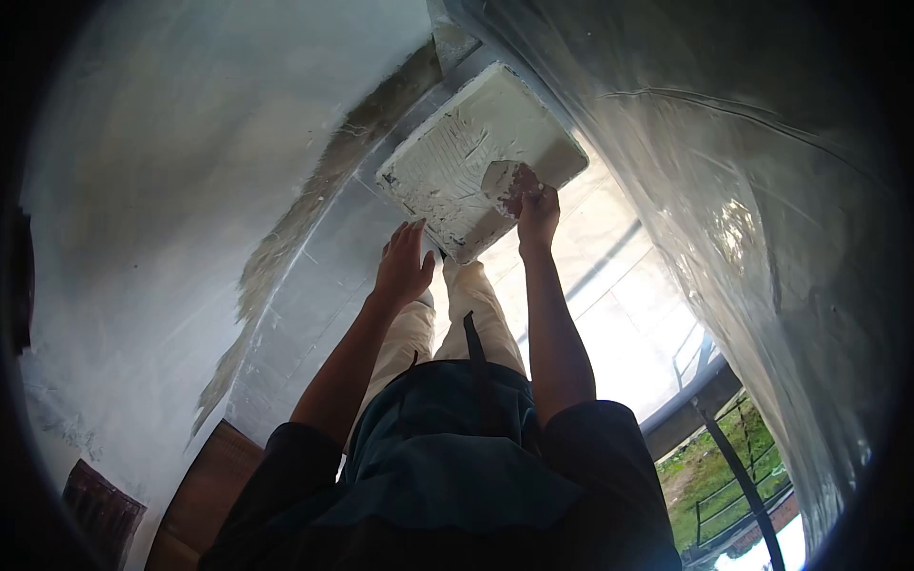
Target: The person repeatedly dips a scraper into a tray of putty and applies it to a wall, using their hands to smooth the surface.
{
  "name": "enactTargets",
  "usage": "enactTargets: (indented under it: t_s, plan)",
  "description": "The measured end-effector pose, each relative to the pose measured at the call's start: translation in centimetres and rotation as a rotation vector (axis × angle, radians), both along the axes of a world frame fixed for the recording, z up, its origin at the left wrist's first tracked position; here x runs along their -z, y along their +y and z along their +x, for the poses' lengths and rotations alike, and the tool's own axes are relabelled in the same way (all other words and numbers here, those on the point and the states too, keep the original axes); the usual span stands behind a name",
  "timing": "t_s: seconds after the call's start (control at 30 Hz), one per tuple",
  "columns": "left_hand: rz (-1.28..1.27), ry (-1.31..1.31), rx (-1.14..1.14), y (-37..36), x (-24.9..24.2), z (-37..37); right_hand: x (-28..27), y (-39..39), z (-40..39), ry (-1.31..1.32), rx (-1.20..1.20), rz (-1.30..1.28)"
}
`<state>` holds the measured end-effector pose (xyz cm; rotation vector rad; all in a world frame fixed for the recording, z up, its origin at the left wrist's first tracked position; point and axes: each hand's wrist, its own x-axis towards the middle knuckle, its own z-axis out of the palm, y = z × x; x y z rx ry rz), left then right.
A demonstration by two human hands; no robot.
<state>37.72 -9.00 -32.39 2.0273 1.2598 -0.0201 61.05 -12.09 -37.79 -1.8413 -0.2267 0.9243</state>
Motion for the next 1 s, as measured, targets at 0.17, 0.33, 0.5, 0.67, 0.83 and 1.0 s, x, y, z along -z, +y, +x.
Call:
enactTargets:
  t_s: [0.17,0.33,0.5,0.67,0.83,1.0]
  plan:
    - [-0.026,0.030,-0.034,-1.4,2.2,-0.1,4.0,-4.8,-0.1,-0.033,0.022,-0.184]
    - [0.075,0.088,-0.057,-2.1,3.3,0.5,6.1,-7.6,-1.1,0.151,0.175,0.005]
    - [0.076,0.183,-0.048,-2.7,4.2,1.5,7.8,-8.6,-1.2,0.206,0.185,-0.025]
    - [0.048,0.214,-0.023,-3.5,6.1,1.2,7.5,-8.8,-1.1,0.169,0.158,-0.108]
    - [0.030,0.220,-0.010,-3.9,6.5,0.9,6.6,-9.7,-1.2,0.172,0.198,-0.117]
    - [-0.019,0.248,0.032,-4.1,6.5,1.1,5.3,-12.1,-0.3,0.119,0.222,-0.218]
